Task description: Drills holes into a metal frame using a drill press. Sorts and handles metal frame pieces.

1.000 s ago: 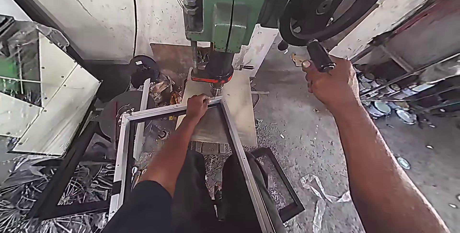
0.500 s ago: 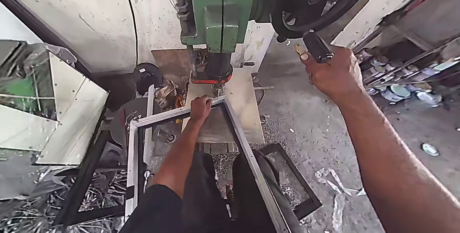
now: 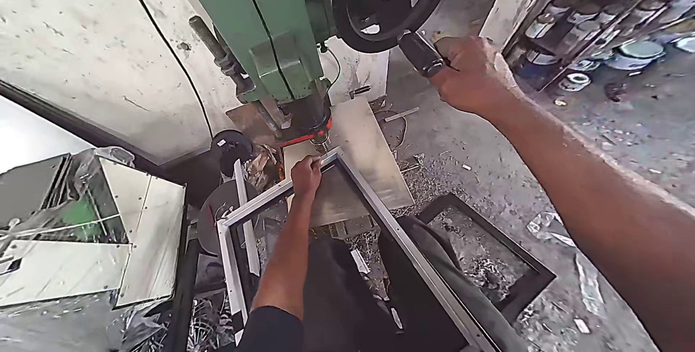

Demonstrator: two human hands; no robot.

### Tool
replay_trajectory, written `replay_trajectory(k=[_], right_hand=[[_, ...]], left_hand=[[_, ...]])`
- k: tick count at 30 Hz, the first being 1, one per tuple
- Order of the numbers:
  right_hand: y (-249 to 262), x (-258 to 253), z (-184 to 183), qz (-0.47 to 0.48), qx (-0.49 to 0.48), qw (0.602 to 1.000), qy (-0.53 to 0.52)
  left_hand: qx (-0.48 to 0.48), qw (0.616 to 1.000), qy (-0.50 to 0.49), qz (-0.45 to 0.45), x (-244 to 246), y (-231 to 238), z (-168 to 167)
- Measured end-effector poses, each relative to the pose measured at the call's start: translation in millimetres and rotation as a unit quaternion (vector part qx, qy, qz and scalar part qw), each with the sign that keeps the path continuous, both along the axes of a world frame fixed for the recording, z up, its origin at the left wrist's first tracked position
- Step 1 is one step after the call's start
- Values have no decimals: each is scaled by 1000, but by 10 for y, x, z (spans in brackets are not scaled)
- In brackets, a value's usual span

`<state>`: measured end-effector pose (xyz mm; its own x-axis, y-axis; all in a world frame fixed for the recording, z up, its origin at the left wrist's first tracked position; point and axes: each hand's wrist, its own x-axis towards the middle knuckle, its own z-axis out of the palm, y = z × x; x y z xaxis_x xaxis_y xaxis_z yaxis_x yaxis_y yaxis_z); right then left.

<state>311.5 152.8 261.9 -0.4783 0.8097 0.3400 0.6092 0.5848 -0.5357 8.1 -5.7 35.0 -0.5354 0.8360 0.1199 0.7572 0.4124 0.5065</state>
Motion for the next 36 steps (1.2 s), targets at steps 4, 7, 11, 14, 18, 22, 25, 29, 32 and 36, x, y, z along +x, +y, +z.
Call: replay_trajectory(k=[4,7,11,14,18,22,25,29,32,36], right_hand=[[63,-8,-60,5,3,1000,19],[51,-14,-56,2,10,1000,9],[-8,-18,-17,-7,8,1000,-1],[-35,-27,0,-13,3,1000,-4],[-5,-43,-52,-15,12,1000,6],[-43,-39,-25,-16,19,1000,-1],[-40,-54,-36,-22,13,1000,-4],[-27,-58,-57,-25,16,1000,-3],[-40,-69,-66,-27,22,999,-3],[-63,-88,-83,-32,31,999,0]], left_hand=[[5,1000,6,-3,-1,0,-3],[21,1000,10,-7,-10,-4,-25],[28,1000,10,-6,-3,-3,-39],[30,1000,4,-8,-4,-5,-35],[16,1000,0,0,-2,-1,-8],[-7,1000,-9,10,15,15,15],[-4,1000,-14,12,29,-2,41],[0,1000,-13,14,31,4,39],[-3,1000,-16,13,41,4,49],[-8,1000,-23,6,31,9,54]])
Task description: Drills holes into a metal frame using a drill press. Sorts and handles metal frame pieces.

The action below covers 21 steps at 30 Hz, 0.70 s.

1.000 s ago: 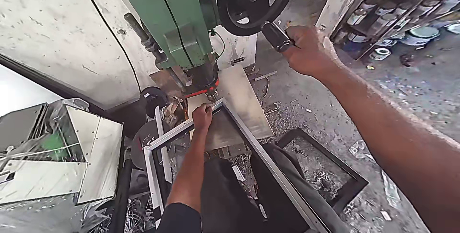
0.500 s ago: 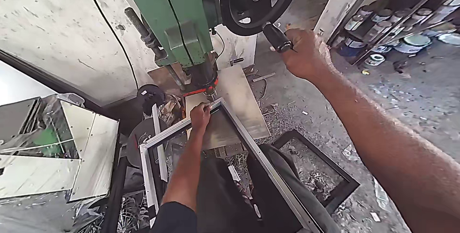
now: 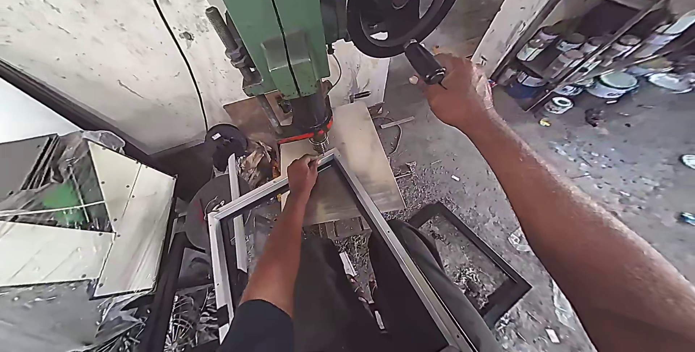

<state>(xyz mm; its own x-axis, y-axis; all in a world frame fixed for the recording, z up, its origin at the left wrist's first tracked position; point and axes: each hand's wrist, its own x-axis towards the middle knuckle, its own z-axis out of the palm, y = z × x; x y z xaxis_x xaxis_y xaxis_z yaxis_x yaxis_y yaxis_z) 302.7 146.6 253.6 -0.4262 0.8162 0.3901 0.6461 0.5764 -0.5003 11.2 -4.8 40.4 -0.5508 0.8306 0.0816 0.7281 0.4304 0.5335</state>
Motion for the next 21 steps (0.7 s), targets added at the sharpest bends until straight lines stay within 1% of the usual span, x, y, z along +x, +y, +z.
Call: replay_trajectory(k=[3,7,11,12,14,17,19,21], right_hand=[[-2,-7,-12,-5,3,1000,2],[32,-48,-118,-9,17,1000,16],[113,-143,-242,-19,36,999,21],[110,-144,-237,-23,26,999,16],[45,-116,-154,-29,-21,999,15],[-79,7,-22,-17,-76,996,48],[-205,100,160,-14,-81,992,96],[-353,202,428,7,-78,980,180]], left_hand=[[-12,1000,8,-5,4,4,24],[-33,999,15,-11,34,-3,76],[-77,997,10,-13,23,12,159],[-83,996,9,-14,18,19,165],[-99,995,5,-15,5,38,181],[-113,993,-2,-15,7,51,198],[-114,993,-6,-18,0,61,228],[-110,994,-8,-21,1,45,213]])
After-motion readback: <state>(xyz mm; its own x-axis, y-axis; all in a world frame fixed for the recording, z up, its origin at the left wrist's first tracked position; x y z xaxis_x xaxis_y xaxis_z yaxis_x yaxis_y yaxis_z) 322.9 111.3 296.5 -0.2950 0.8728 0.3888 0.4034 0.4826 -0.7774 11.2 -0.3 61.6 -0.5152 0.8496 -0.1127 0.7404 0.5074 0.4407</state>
